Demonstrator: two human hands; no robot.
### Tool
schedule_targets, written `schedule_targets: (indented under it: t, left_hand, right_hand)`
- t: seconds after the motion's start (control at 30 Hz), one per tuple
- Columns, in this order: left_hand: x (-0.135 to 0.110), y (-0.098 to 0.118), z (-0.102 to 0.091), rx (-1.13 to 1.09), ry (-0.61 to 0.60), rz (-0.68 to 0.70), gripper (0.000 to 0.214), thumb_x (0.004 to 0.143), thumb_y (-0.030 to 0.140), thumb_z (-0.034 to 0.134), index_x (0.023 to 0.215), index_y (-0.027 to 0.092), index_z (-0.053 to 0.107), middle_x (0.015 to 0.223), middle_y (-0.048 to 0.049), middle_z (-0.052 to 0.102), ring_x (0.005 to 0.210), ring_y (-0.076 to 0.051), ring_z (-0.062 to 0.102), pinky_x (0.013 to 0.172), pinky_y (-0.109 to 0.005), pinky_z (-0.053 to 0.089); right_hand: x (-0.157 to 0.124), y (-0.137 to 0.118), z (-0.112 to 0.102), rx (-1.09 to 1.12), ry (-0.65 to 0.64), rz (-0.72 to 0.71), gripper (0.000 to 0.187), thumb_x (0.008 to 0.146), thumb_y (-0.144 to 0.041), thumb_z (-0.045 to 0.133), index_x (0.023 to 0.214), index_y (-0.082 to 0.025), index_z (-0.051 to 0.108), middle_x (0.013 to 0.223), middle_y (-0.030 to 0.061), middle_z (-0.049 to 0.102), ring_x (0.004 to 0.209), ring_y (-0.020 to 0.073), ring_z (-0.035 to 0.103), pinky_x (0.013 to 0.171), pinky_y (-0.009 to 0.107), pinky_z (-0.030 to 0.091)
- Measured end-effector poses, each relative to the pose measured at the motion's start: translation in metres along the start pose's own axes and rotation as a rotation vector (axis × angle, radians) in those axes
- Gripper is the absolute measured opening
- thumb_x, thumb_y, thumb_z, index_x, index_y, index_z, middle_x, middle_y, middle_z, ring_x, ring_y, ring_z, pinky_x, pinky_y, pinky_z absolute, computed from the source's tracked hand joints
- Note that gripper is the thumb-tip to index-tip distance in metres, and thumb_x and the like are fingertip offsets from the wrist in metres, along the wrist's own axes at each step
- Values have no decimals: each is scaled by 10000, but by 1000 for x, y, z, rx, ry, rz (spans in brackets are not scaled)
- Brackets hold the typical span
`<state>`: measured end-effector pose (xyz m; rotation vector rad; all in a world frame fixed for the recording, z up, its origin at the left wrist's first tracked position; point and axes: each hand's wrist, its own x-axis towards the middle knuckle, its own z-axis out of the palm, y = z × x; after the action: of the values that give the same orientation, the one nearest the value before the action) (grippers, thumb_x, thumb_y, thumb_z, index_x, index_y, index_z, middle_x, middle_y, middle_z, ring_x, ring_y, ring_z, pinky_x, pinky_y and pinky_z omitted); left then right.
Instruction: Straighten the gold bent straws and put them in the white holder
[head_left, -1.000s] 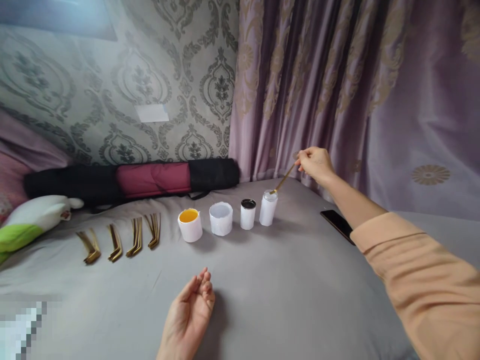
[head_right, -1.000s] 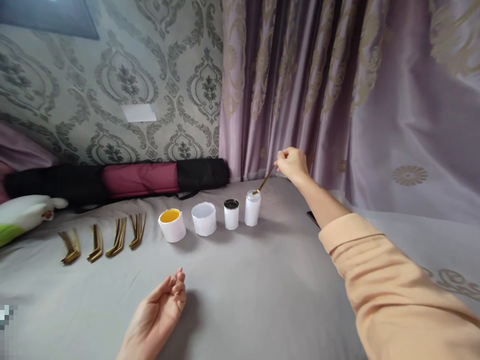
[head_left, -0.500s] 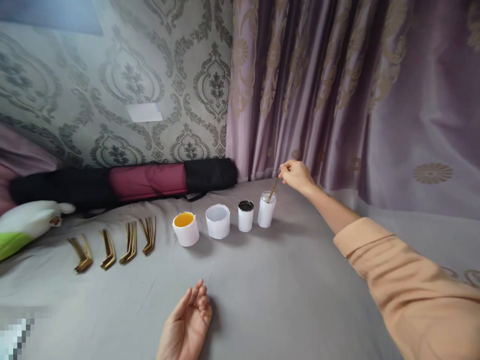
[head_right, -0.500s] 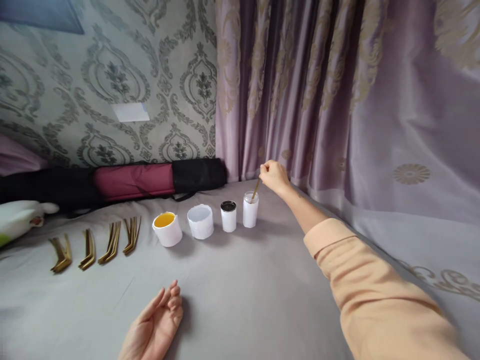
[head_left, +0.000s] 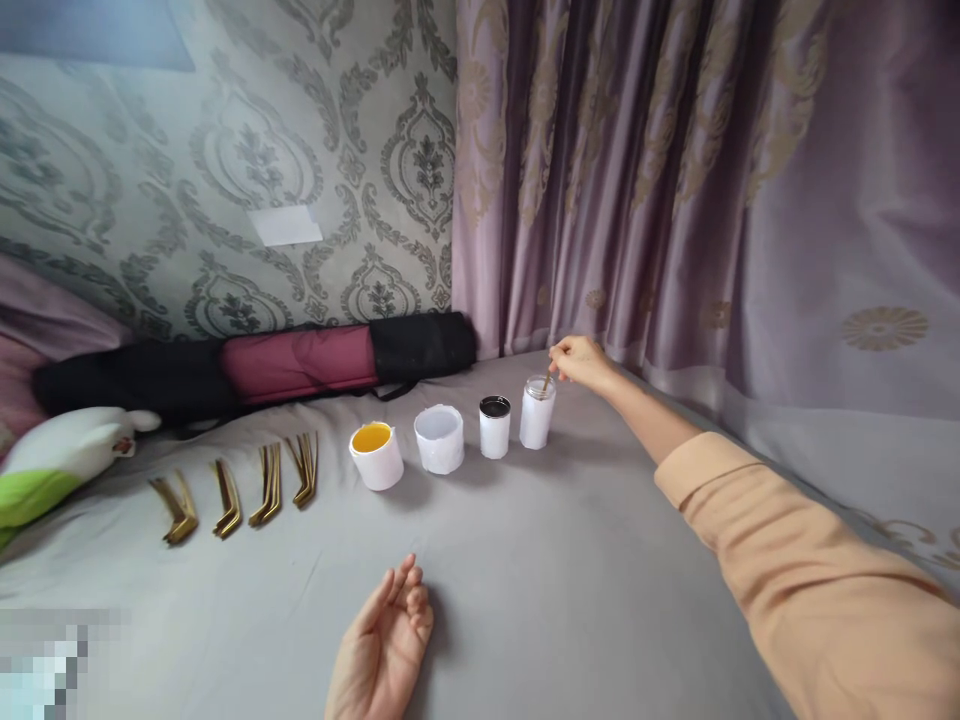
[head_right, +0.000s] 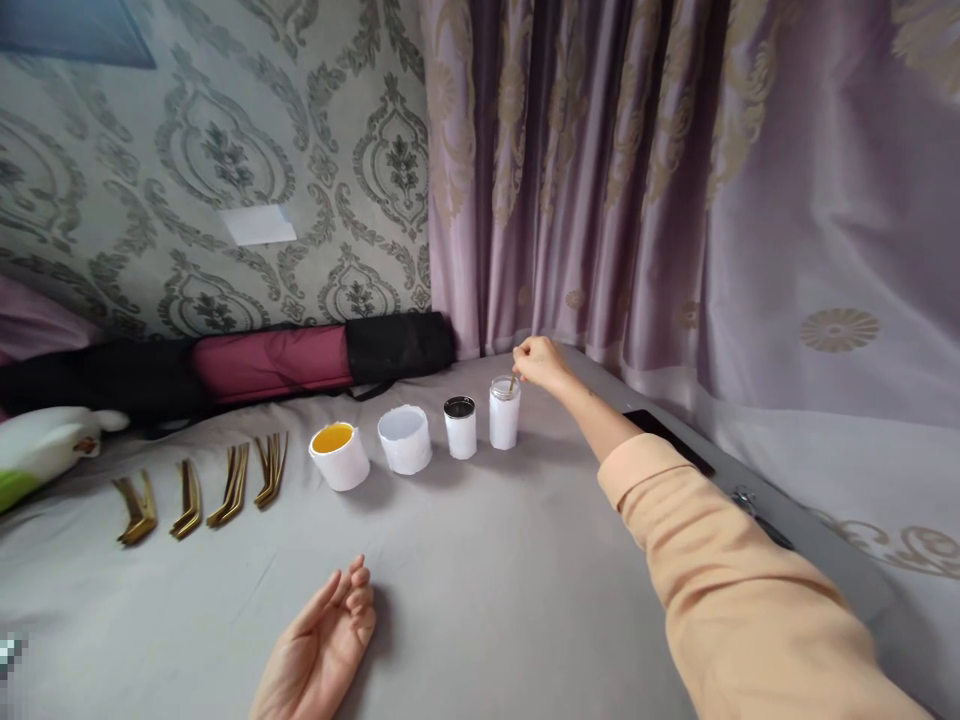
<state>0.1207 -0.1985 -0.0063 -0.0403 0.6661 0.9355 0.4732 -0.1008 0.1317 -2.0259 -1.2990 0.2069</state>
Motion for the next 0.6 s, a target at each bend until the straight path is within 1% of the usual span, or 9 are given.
schedule_targets:
  t: [0.3,0.6]
  left_hand:
    - [0,-1,0,-13,3,-22,188,787,38,416,895,79,565,752,-73,570,593,-90,534,517,-222,472]
    - [5,-1,-8,14,-46,-15,177,792,62,434,907,93,564,775,-76,579,608,-92,549,537,-229,482]
  right_hand:
    - [1,3,7,-9,-88,16,148,738,-225,497,721,-131,610,667,44,673,430,58,523,387,138,349]
    - [7,8,15,1,-164,53,124,682,-209,518,685,-132,616,648,41,666,396,57,477,358,152,314]
